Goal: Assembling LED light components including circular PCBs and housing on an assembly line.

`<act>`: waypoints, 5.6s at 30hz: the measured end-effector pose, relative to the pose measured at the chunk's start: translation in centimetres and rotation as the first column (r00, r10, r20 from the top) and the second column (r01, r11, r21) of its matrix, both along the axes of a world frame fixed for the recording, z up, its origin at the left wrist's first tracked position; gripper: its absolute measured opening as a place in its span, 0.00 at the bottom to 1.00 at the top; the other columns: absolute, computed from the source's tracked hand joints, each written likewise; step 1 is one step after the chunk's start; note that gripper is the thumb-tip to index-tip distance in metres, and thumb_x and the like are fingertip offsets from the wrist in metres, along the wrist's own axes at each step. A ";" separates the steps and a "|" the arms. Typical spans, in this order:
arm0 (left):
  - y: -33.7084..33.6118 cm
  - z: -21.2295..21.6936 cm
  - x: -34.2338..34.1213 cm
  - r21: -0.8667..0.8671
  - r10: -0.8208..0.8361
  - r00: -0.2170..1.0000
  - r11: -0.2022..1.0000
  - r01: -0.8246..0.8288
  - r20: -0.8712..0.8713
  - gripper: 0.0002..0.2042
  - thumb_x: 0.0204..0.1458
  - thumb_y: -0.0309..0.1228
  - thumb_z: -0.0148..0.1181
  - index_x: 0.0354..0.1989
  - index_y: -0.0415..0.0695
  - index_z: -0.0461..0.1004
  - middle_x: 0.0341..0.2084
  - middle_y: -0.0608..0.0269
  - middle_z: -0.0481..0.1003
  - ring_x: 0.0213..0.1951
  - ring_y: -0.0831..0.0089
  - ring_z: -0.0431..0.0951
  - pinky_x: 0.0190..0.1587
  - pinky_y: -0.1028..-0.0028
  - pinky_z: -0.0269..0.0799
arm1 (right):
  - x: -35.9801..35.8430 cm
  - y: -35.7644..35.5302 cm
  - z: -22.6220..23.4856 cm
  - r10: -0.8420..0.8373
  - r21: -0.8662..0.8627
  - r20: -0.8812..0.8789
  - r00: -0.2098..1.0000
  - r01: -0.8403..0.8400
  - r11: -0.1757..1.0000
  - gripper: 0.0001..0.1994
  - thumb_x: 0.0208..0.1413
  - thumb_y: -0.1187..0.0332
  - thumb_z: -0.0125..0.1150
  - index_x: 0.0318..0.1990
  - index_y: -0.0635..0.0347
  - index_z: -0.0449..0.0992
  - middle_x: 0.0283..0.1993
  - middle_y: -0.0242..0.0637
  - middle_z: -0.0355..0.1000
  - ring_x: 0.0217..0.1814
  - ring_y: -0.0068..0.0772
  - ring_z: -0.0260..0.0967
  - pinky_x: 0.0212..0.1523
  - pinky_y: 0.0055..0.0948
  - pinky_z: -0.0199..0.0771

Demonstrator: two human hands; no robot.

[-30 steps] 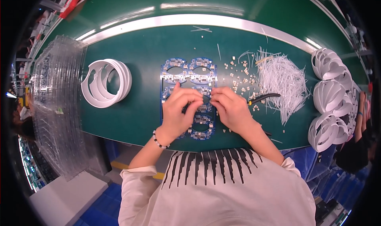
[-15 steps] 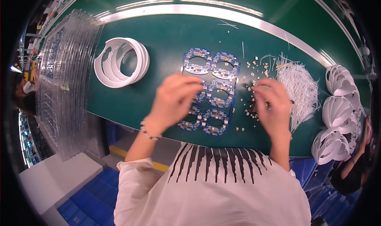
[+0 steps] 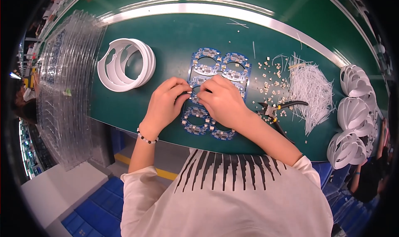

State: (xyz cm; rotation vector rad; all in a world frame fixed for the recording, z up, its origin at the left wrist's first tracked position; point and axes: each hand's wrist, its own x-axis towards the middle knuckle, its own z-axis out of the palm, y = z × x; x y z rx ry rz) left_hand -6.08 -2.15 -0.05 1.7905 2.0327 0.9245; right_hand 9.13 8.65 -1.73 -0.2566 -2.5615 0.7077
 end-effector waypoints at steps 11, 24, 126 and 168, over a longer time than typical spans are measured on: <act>0.3 -0.1 0.4 -0.034 0.051 0.998 0.998 -0.050 0.032 0.05 0.41 0.19 0.59 0.26 0.38 0.70 0.30 0.60 0.73 0.31 0.62 0.74 0.32 0.70 0.70 | -0.4 -0.2 -0.5 -0.007 -0.011 0.023 1.000 0.007 1.000 0.03 0.40 0.74 0.61 0.25 0.61 0.75 0.31 0.33 0.68 0.36 0.36 0.63 0.38 0.32 0.66; 1.7 1.1 2.6 0.356 0.205 0.969 0.902 -0.243 0.141 0.04 0.43 0.22 0.63 0.29 0.40 0.76 0.24 0.59 0.77 0.24 0.70 0.78 0.26 0.77 0.71 | 5.4 2.7 3.9 -0.377 0.002 -0.226 0.898 0.388 0.922 0.06 0.40 0.79 0.63 0.28 0.61 0.75 0.31 0.38 0.74 0.36 0.37 0.73 0.43 0.32 0.71; 0.0 -0.2 7.6 0.217 -0.076 0.991 0.975 0.051 0.106 0.11 0.39 0.22 0.63 0.34 0.45 0.79 0.27 0.64 0.75 0.31 0.68 0.75 0.33 0.72 0.72 | 13.6 1.1 2.1 -0.552 -0.046 0.005 0.834 0.552 0.833 0.19 0.39 0.77 0.66 0.44 0.62 0.73 0.34 0.39 0.71 0.35 0.37 0.70 0.37 0.30 0.70; -1.7 -0.6 3.6 0.016 0.077 0.980 0.997 -0.081 0.183 0.05 0.40 0.17 0.60 0.25 0.38 0.73 0.29 0.61 0.75 0.30 0.68 0.75 0.27 0.75 0.70 | 5.2 -2.4 0.5 -0.193 -0.118 -0.266 0.944 0.167 0.979 0.07 0.40 0.77 0.63 0.29 0.57 0.76 0.30 0.31 0.72 0.33 0.30 0.71 0.49 0.41 0.69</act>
